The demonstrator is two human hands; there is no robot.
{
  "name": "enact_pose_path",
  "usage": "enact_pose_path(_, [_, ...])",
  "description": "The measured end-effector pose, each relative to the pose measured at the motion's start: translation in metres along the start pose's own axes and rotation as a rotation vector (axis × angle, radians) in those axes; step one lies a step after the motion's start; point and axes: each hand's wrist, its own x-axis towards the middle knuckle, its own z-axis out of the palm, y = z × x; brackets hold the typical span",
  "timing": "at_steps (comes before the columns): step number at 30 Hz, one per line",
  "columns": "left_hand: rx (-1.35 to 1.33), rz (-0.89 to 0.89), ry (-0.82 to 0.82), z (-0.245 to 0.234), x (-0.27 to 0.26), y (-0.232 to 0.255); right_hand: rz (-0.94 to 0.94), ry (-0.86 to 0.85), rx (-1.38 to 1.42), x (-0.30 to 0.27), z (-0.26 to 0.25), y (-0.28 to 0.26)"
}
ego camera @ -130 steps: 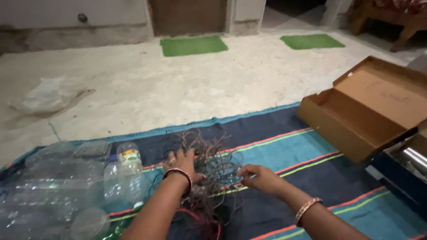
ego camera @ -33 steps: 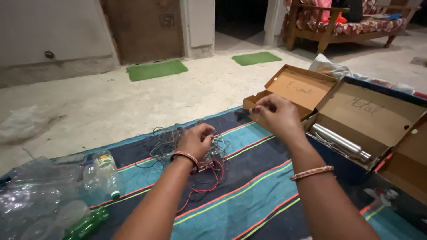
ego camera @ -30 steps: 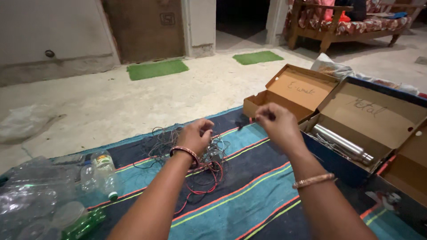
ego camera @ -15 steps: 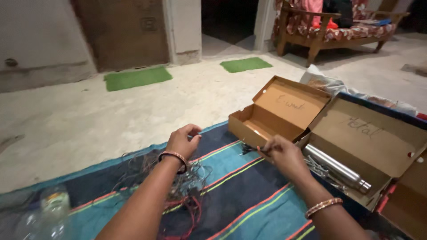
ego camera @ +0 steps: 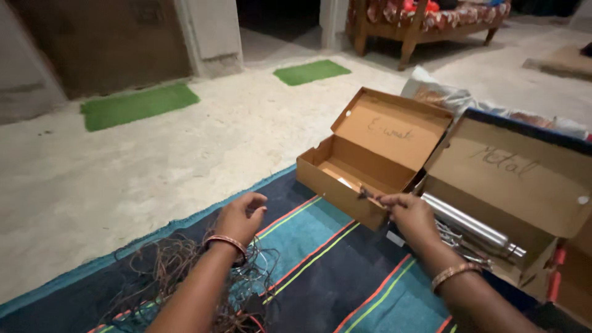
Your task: The person sorts various electronic waste items on a mat, placing metal rods into a box labeled Metal and electronic components like chargers and wires into a box labeled E-waste. The person handles plastic bottles and tangled wires, separating them into the appropriate boxes.
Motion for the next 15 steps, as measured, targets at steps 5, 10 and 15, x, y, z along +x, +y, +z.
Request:
enact_pose_path(5, [0.021,0.042,0.062,0.016,-0.018,-0.068,-0.235,0.109,-0.228,0.044,0.031,0.062])
enact_pose_path(10, [0.028,0.026,0.080,0.009,-0.018,-0.113,-0.245,-0.038,-0.087,0.071,0.065,0.076])
enact_pose_path(15, [0.013,0.007,0.100,0.003,-0.023,-0.127,-0.327,-0.079,-0.357,0.049,0.091,0.066])
